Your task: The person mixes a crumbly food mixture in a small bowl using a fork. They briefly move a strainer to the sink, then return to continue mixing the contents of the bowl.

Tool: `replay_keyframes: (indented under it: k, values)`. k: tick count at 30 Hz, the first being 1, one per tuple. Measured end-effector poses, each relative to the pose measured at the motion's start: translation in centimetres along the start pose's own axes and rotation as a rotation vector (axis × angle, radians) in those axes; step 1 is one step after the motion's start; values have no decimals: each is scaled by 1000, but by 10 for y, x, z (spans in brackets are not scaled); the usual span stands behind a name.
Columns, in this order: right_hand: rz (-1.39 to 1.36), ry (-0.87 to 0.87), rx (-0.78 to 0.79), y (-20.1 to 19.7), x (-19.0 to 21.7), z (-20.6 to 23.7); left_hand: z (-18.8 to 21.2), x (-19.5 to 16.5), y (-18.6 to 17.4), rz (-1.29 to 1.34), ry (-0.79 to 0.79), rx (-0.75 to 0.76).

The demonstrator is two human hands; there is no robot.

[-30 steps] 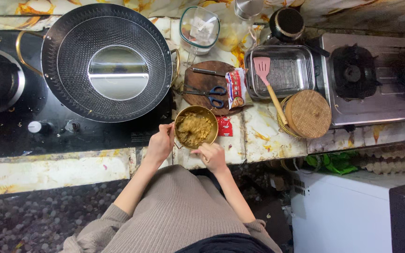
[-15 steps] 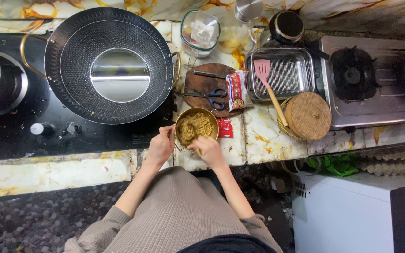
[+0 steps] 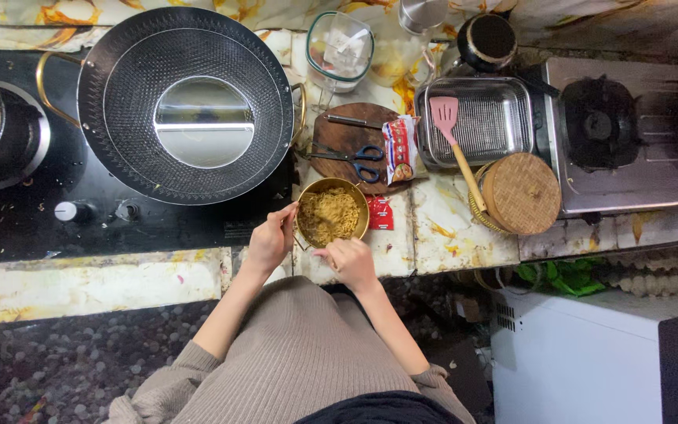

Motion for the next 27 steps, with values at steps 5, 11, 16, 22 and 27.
replay_keyframes:
  k: [5,11,16,22,27]
  values:
    - [52,-84,-30,14,-1,-17,1,4,-1,73,4,14]
    - [-116,-355,214,23,26,15,2,6,7,123,-1,55]
    - [-62,-336,265,-6,-6,22,5,11,9,98,-4,53]
    - [87,-265,-1,6,-6,-10,5,13,7,110,6,28]
    - [-74,-253,124,33,11,-9,1,11,8,108,-7,41]
Point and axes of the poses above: each hand's wrist, its own z-axis away from the middle knuckle, its own y-axis out of the palm, x = y × z, the point moved 8 cm from there along -z, towards the middle knuckle, and after that the axes turned 8 degrees about -z, right-handed, at the moved point
